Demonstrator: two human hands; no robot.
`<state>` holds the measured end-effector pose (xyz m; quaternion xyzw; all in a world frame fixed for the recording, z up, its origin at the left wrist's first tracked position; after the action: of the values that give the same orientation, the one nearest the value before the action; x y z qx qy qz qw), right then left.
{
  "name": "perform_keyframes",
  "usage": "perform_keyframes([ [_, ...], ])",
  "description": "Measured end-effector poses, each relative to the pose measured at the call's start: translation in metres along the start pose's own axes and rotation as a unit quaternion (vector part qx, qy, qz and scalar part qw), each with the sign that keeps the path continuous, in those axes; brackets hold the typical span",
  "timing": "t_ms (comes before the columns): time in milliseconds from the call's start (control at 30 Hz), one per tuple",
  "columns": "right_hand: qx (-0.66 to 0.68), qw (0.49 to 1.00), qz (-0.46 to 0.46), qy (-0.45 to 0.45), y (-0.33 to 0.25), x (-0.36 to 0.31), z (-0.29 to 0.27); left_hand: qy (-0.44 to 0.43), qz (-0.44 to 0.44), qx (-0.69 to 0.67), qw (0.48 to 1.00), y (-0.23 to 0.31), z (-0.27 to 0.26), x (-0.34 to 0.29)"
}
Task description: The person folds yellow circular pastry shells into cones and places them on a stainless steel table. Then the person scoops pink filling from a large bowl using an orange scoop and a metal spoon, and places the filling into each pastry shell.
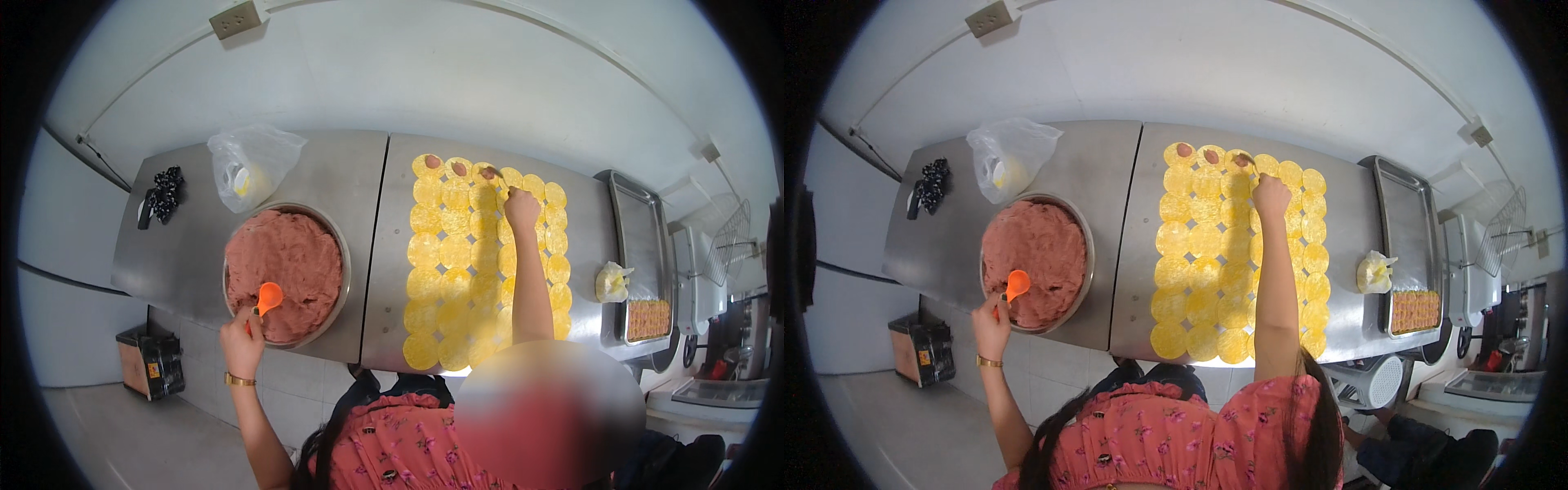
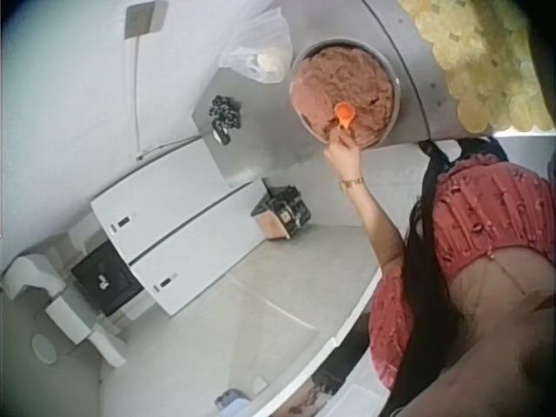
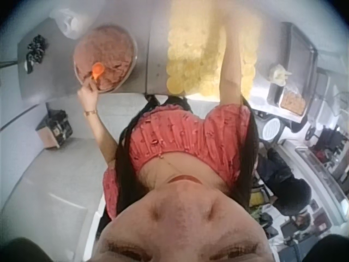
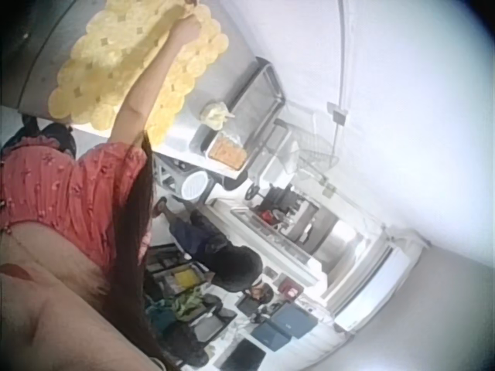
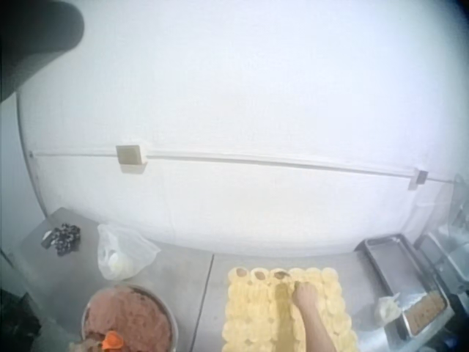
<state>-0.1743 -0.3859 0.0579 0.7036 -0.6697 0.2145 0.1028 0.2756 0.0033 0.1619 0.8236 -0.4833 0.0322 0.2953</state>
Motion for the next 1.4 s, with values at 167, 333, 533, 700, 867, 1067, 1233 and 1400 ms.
perform_keyframes([
  [167,0.051,0.993,0.043,0.095,-0.003,0.002,-0.040,-0.026,-0.022,-0.022,0.999,-0.007,0.001,0.002],
  [333,0.766,0.580,0.247,-0.124,-0.064,-0.024,-0.050,-0.031,-0.008,-0.059,0.998,-0.017,0.002,0.002],
  [533,0.426,0.856,-0.250,-0.154,-0.257,-0.131,-0.158,-0.015,0.009,-0.079,0.997,-0.030,0.003,0.002],
  [700,0.257,0.861,-0.434,-0.064,-0.330,-0.190,-0.211,-0.017,0.040,-0.053,0.998,-0.028,-0.006,0.001],
  [867,0.216,0.882,-0.407,-0.098,-0.336,-0.192,-0.207,-0.010,0.070,-0.020,0.997,-0.027,-0.022,-0.006],
  [1067,0.247,0.874,-0.418,-0.030,-0.342,-0.206,-0.220,0.014,0.219,0.045,0.975,-0.005,-0.035,-0.016],
  [1233,0.221,0.837,-0.499,0.033,-0.352,-0.226,-0.229,0.002,0.245,0.070,0.967,-0.009,-0.032,-0.012],
  [1400,0.192,0.859,-0.475,-0.013,-0.348,-0.234,-0.216,0.013,0.250,0.072,0.966,-0.010,-0.032,-0.011],
])
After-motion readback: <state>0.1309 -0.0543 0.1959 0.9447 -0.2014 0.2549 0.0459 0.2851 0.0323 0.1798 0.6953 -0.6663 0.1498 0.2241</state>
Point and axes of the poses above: each hand's wrist, its own x-axis towards the middle knuckle, its own z-axis out of the palm, y = z × x, the point moved 9 cm from there along x, towards the middle knuckle, and after that the axes turned 11 degrees about y, right-handed, at the moved point
